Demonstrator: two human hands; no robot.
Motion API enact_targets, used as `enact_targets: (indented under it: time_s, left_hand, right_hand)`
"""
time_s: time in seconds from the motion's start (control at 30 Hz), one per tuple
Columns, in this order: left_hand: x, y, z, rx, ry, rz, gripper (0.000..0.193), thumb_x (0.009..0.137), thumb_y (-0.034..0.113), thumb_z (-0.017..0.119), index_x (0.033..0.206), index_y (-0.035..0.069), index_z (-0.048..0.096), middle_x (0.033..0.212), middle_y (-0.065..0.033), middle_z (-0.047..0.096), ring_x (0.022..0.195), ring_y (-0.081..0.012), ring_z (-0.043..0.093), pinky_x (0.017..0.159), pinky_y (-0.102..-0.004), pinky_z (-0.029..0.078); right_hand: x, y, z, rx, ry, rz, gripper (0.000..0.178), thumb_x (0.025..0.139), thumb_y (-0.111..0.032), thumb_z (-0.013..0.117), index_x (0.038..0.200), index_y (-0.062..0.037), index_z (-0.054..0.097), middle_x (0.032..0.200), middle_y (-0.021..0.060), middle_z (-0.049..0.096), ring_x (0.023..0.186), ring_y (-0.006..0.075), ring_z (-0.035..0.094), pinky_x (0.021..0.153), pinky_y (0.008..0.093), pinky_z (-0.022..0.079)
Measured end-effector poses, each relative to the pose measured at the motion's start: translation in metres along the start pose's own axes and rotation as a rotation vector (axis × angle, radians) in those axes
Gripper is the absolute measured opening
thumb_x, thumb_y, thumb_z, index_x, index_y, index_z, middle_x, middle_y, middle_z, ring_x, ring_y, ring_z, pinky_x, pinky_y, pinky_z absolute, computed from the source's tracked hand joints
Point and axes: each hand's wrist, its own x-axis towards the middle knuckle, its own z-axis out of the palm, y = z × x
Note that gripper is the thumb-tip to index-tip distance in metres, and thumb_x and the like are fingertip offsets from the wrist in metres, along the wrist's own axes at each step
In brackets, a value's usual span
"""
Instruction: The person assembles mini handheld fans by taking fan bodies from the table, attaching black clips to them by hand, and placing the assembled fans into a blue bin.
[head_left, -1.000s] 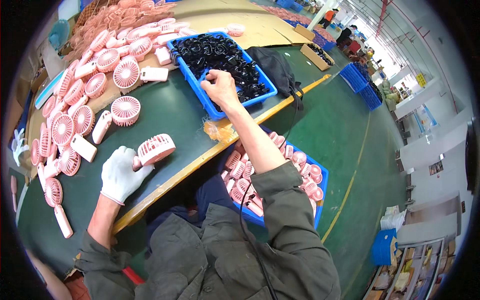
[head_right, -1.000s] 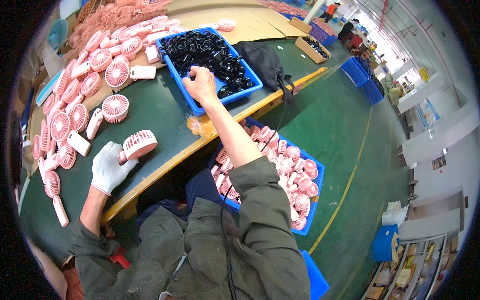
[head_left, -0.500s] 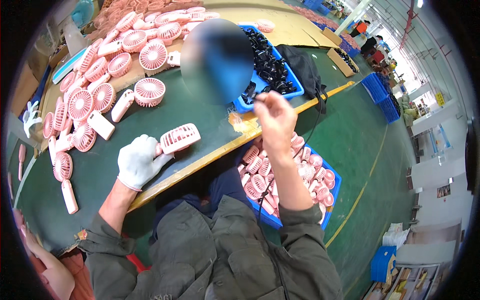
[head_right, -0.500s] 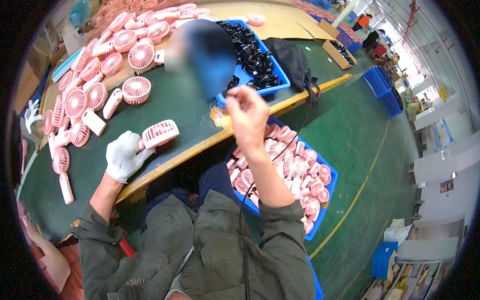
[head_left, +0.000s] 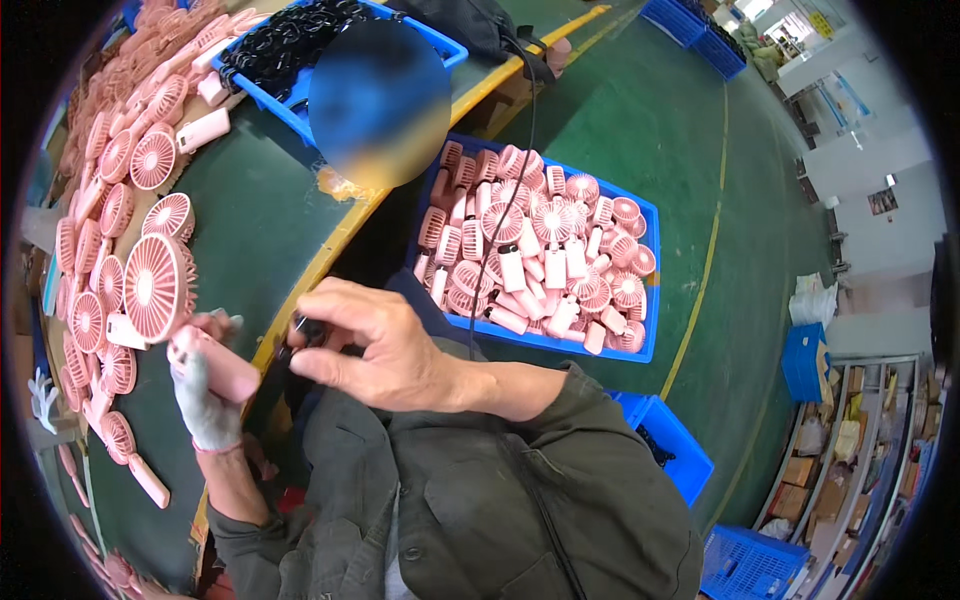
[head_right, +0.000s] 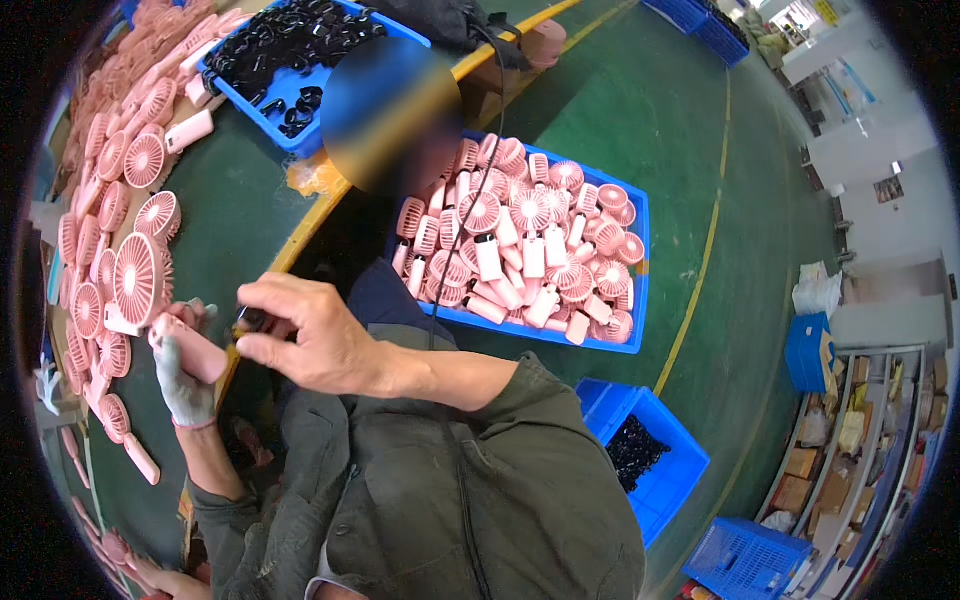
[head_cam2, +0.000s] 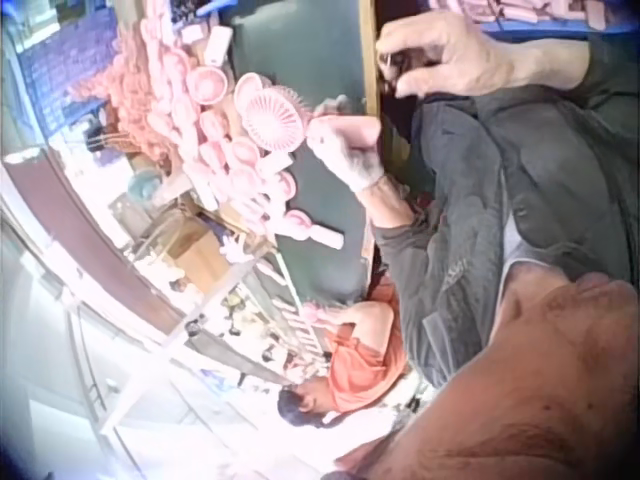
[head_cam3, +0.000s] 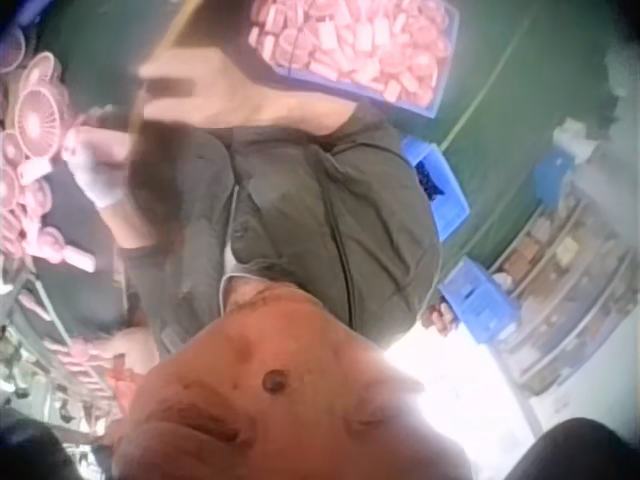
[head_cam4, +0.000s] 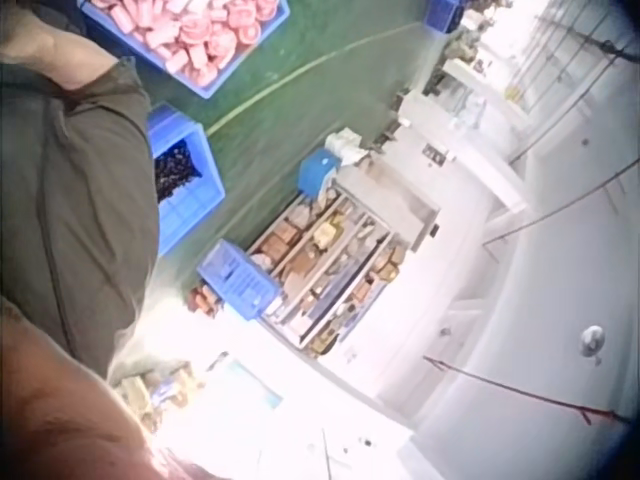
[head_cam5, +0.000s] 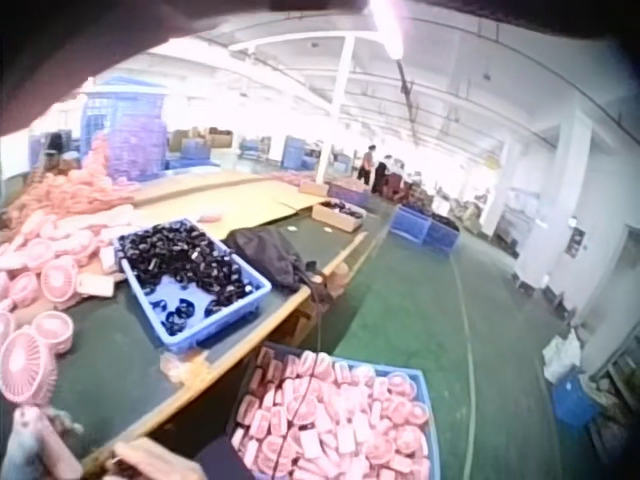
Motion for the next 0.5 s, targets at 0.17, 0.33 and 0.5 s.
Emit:
enact_targets:
  time_s: [0.17,0.33,0.5]
  left_hand:
    - [-0.034,0.008,0.061,0.253,0.049,-0.012,0.037,0.092,0.026,0.053,0.098,-0.011,0.054,0.072,-0.0077,0.054,0.056,-0.012,0.049,0.055,-0.023,0.04]
    - [-0.052,-0.002,0.061,0.334,0.032,-0.03,0.038,0.088,0.026,0.061,0.108,-0.007,0.057,0.094,-0.0075,0.061,0.081,-0.0125,0.06,0.066,-0.0268,0.049]
    - [-0.044,-0.01,0.055,0.631,-0.14,0.116,0.041,0.075,0.018,0.072,0.104,-0.006,0.058,0.093,-0.0067,0.062,0.079,-0.0113,0.059,0.07,-0.0251,0.049]
  right_hand:
    - [-0.007,-0.01,0.002,0.438,-0.136,0.2,0.04,0.084,-0.001,0.068,0.121,0.0071,0.054,0.113,0.0112,0.047,0.09,0.0144,0.06,0.069,0.0236,0.057]
    - [-0.014,-0.001,0.008,0.468,-0.067,0.182,0.042,0.077,-0.006,0.077,0.116,0.0026,0.062,0.106,0.0061,0.051,0.091,0.011,0.056,0.069,0.0209,0.052]
    - [-0.019,0.016,0.01,0.432,0.13,0.102,0.028,0.077,-0.013,0.079,0.097,0.0026,0.069,0.099,0.0065,0.056,0.084,0.0111,0.054,0.069,0.0244,0.046]
